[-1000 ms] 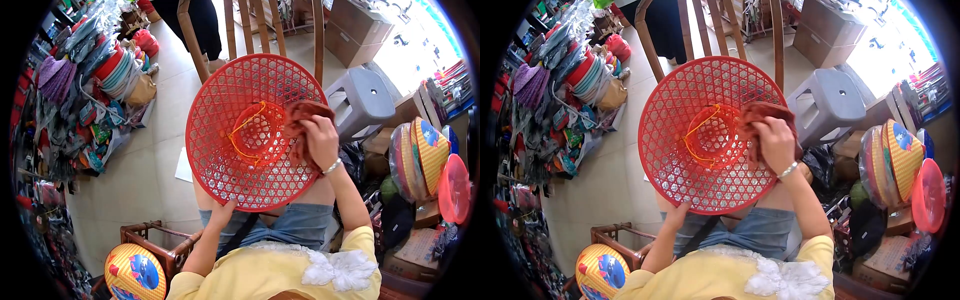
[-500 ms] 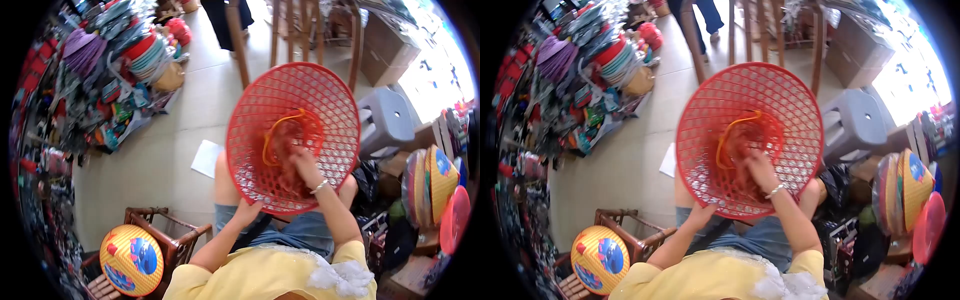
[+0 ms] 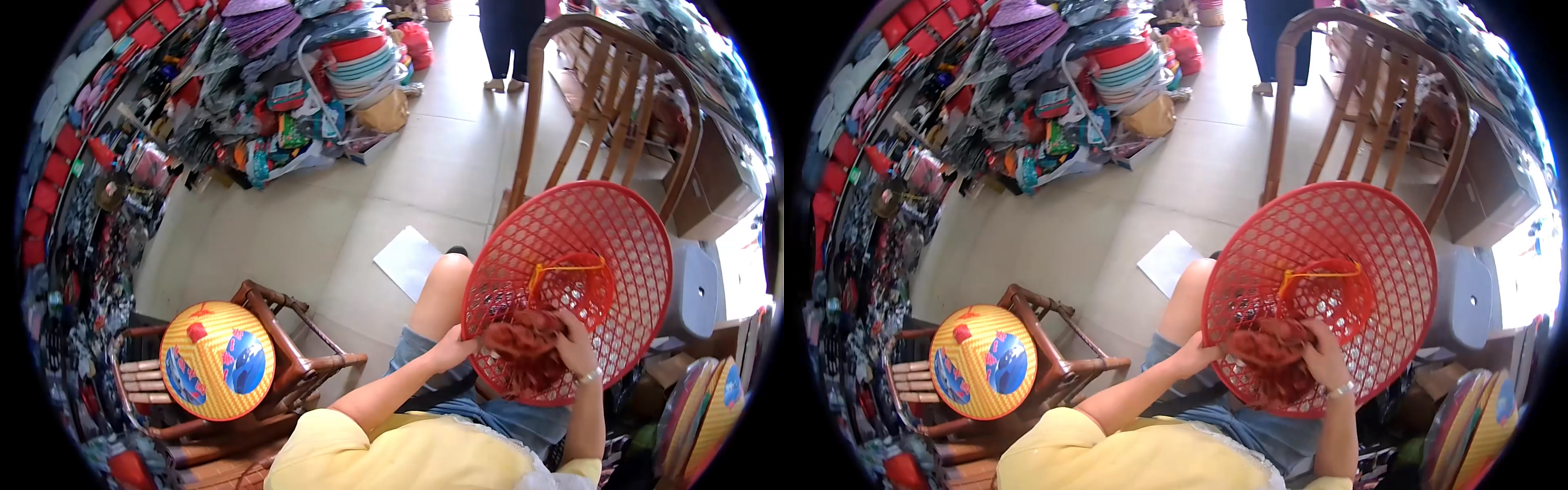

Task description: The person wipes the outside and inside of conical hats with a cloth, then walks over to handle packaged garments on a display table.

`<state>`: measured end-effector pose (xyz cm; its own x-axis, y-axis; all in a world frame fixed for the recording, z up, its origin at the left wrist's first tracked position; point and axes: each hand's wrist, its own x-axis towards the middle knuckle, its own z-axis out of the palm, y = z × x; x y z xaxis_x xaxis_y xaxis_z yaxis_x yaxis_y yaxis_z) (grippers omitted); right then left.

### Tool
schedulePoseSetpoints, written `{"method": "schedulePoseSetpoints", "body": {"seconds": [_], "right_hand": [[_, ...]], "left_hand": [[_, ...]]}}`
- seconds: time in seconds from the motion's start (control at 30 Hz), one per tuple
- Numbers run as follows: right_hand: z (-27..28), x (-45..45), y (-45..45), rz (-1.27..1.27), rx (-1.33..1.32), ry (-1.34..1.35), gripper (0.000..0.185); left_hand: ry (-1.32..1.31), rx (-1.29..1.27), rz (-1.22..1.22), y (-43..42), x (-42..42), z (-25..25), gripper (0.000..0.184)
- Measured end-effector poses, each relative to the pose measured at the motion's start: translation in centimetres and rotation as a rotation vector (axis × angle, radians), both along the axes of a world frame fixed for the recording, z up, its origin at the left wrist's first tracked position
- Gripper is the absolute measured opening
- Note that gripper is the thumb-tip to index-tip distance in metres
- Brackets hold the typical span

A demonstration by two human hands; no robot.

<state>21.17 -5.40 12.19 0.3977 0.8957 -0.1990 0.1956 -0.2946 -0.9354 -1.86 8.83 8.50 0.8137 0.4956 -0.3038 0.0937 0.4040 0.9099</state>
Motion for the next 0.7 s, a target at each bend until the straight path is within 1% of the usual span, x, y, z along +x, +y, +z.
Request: {"method": "schedulePoseSetpoints", "body": {"seconds": [0.03,0.07,0.1,0.13,0.2,0.23,0.27,0.3,0.33,0.37,0.4,0.43,0.47,0.5,0.53,0.57,0.6,0.63,0.67,0.7], "right_hand": [[-0.2,0.7,-1.8,-0.032,0.029,0.114,0.032],[2.2,-0.1,-3.4,-0.196,0.153,0.527,0.032],[5.5,-0.7,-3.8,-0.15,0.314,0.531,0.034],[7.1,-0.7,-4.2,-0.129,0.422,0.515,0.034],[7.7,0.7,-5.4,-0.171,0.551,0.484,0.034],[7.8,1.4,-5.8,-0.188,0.594,0.491,0.035],[7.5,1.9,-6.2,-0.195,0.627,0.507,0.035],[7.0,2.3,-6.4,-0.199,0.643,0.536,0.035],[6.4,2.2,-6.8,-0.207,0.654,0.566,0.035],[5.8,2.3,-6.9,-0.207,0.663,0.593,0.035],[5.1,2.3,-7.1,-0.211,0.666,0.622,0.036],[4.6,2.3,-6.9,-0.211,0.651,0.657,0.036],[4.0,2.3,-6.7,-0.21,0.644,0.682,0.036],[3.3,2.3,-6.7,-0.212,0.639,0.71,0.036],[2.6,2.3,-6.4,-0.214,0.628,0.744,0.037],[2.0,2.5,-6.1,-0.21,0.612,0.781,0.037],[1.4,2.7,-5.9,-0.213,0.6,0.815,0.037],[0.8,2.8,-5.5,-0.211,0.59,0.848,0.037],[0.0,3.0,-5.2,-0.215,0.575,0.882,0.038],[-0.8,3.2,-4.9,-0.219,0.564,0.911,0.038]], "left_hand": [[-0.006,-0.002,-0.003,0.7,-0.1,0.6,0.033],[-0.01,-0.006,-0.001,1.2,-0.3,1.0,0.033],[-0.035,-0.001,-0.003,2.2,-1.0,0.1,0.035],[0.011,-0.01,0.045,2.9,-1.6,0.5,0.035],[0.0,0.027,0.224,4.4,-3.5,1.1,0.03],[0.092,0.035,0.234,5.3,-4.7,4.6,0.033],[-0.056,0.101,0.354,5.9,-6.2,5.7,0.031],[-0.073,0.165,0.528,6.2,-7.7,7.7,0.034],[0.003,0.18,0.68,6.7,-10.2,9.4,0.037],[-0.16,0.042,0.849,6.8,-12.0,11.8,0.038],[-0.062,0.092,1.023,6.7,-14.6,14.1,0.037],[-0.059,0.168,1.138,7.5,-17.8,15.5,0.034],[-0.337,0.246,1.249,8.1,-21.0,15.9,0.031],[-0.363,0.386,1.319,6.5,-22.2,19.5,0.031],[-0.328,0.575,1.39,6.1,-25.2,20.7,0.033],[-0.173,0.741,1.466,4.3,-26.1,23.6,0.033],[-0.118,0.93,1.519,3.8,-28.3,24.5,0.029],[0.006,1.143,1.538,3.1,-30.1,25.8,0.029],[0.192,1.354,1.487,2.1,-31.3,27.1,0.028],[0.38,1.499,1.451,1.4,-32.8,27.9,0.027]]}}
